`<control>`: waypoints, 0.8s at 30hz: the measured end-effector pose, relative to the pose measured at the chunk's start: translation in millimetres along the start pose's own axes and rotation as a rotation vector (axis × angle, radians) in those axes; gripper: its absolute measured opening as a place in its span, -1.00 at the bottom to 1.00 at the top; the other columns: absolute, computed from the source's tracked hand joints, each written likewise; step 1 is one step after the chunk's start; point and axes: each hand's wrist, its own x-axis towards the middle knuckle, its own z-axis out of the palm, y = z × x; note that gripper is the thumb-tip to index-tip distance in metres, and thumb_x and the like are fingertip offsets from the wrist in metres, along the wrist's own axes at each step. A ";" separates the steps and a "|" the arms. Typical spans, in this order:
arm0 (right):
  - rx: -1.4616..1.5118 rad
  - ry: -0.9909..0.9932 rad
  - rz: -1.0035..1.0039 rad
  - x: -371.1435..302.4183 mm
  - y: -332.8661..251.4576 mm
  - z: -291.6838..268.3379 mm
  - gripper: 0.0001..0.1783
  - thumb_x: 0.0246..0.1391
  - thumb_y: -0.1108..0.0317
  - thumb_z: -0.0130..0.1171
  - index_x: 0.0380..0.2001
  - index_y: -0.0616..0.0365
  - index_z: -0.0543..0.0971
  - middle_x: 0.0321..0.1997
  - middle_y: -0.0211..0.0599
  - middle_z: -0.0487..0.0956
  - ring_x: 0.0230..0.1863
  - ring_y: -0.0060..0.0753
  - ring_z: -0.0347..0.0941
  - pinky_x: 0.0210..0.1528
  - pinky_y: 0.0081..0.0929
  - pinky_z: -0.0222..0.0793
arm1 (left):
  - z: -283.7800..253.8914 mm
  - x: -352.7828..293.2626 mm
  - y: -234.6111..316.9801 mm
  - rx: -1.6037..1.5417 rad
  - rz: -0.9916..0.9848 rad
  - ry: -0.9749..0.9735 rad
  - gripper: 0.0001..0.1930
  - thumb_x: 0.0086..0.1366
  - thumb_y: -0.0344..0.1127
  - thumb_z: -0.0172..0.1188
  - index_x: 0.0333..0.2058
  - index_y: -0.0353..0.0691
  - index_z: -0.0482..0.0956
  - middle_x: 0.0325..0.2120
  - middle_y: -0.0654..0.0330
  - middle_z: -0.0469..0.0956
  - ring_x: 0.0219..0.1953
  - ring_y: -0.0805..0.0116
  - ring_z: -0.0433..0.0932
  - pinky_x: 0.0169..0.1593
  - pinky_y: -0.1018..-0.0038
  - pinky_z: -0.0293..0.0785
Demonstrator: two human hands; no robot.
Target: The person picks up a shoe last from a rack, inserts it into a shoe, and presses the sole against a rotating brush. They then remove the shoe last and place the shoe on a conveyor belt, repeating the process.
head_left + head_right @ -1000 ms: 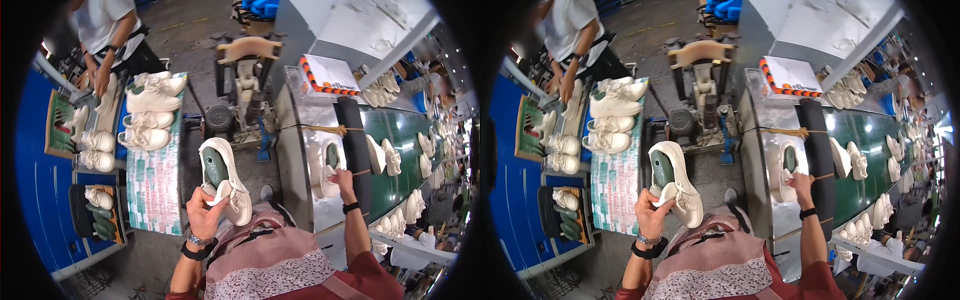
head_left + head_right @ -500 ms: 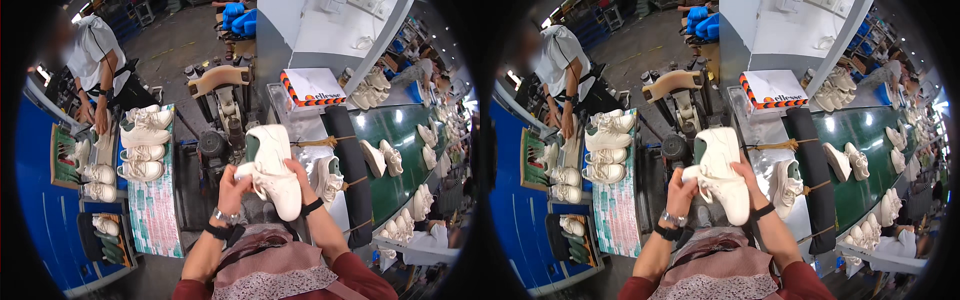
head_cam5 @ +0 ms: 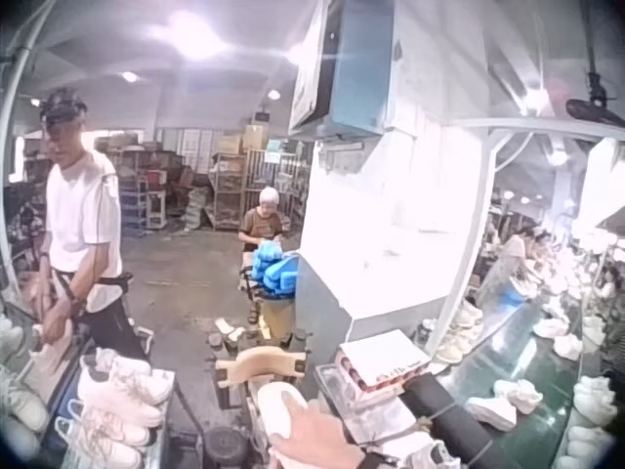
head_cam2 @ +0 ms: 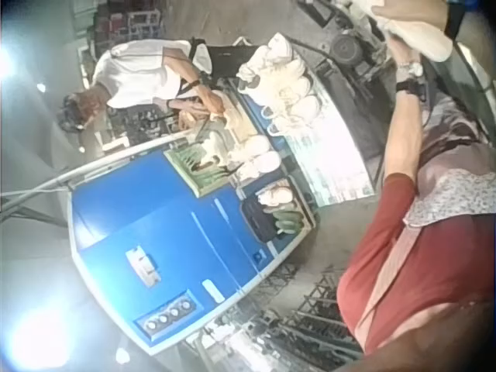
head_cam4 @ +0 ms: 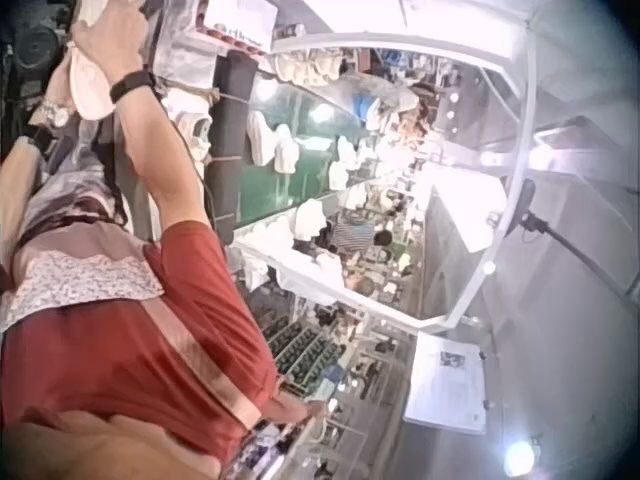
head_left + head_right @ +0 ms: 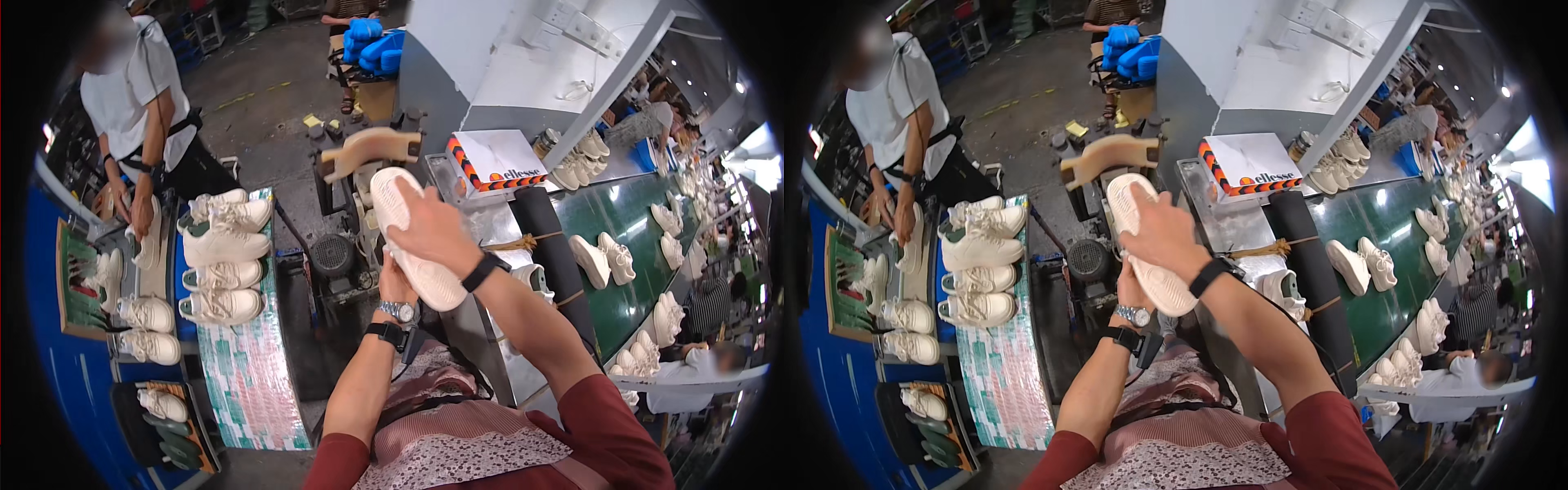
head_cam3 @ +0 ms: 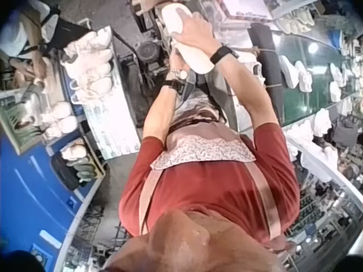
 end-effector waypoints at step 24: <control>0.310 0.446 0.010 -80.7 14.1 31.1 0.00 -0.15 0.37 0.36 0.39 0.08 0.14 0.01 0.11 0.29 -0.15 0.20 0.49 -0.14 -0.08 0.50 | -44.6 -92.1 1.8 0.165 -0.356 -0.284 -0.10 0.33 0.46 -0.17 0.41 -0.08 0.11 0.37 0.10 0.21 0.34 0.01 0.24 0.39 0.06 0.15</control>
